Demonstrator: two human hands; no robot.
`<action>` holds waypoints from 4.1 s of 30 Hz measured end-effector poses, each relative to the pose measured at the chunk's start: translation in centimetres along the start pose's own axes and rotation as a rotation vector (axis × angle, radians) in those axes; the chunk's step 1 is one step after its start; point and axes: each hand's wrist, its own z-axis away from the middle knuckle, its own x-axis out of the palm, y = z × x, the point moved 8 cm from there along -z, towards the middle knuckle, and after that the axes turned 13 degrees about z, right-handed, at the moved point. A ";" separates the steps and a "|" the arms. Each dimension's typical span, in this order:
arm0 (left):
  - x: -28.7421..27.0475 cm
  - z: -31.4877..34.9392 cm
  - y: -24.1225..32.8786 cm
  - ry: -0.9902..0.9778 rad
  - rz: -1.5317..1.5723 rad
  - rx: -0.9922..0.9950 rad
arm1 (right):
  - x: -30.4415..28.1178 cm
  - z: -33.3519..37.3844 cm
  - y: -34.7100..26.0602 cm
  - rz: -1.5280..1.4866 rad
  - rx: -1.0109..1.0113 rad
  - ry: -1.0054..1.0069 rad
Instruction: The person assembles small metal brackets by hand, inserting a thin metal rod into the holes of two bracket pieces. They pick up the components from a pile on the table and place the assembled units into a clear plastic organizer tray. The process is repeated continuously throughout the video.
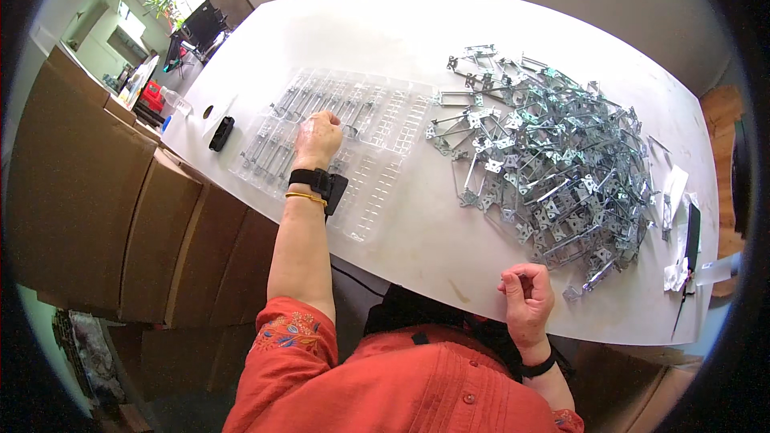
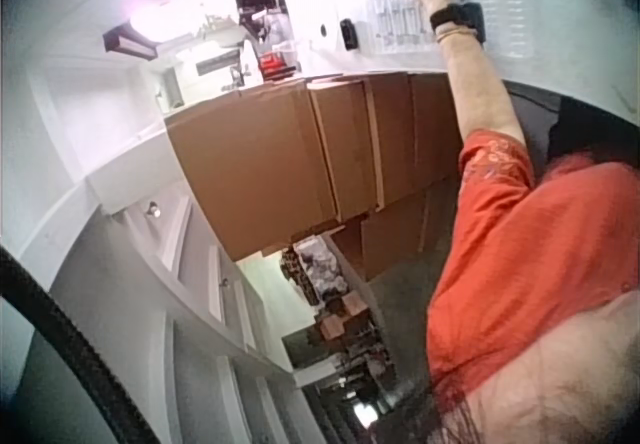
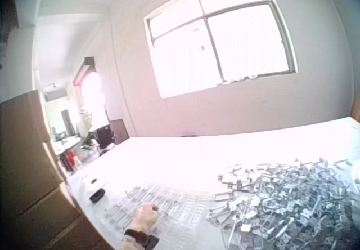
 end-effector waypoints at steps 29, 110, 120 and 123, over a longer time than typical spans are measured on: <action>0.6 1.5 2.4 -0.047 -0.180 -0.053 | 0.2 0.1 -0.2 0.001 0.009 -0.011; 8.5 11.7 19.4 -0.002 0.533 0.604 | -0.1 0.3 -0.1 0.085 -0.034 0.010; 6.6 21.7 15.9 -0.474 0.990 0.199 | 0.2 0.3 0.0 0.059 -0.042 0.020; 6.0 23.0 15.0 -0.493 1.127 0.168 | 0.1 0.3 -0.2 0.049 -0.055 0.014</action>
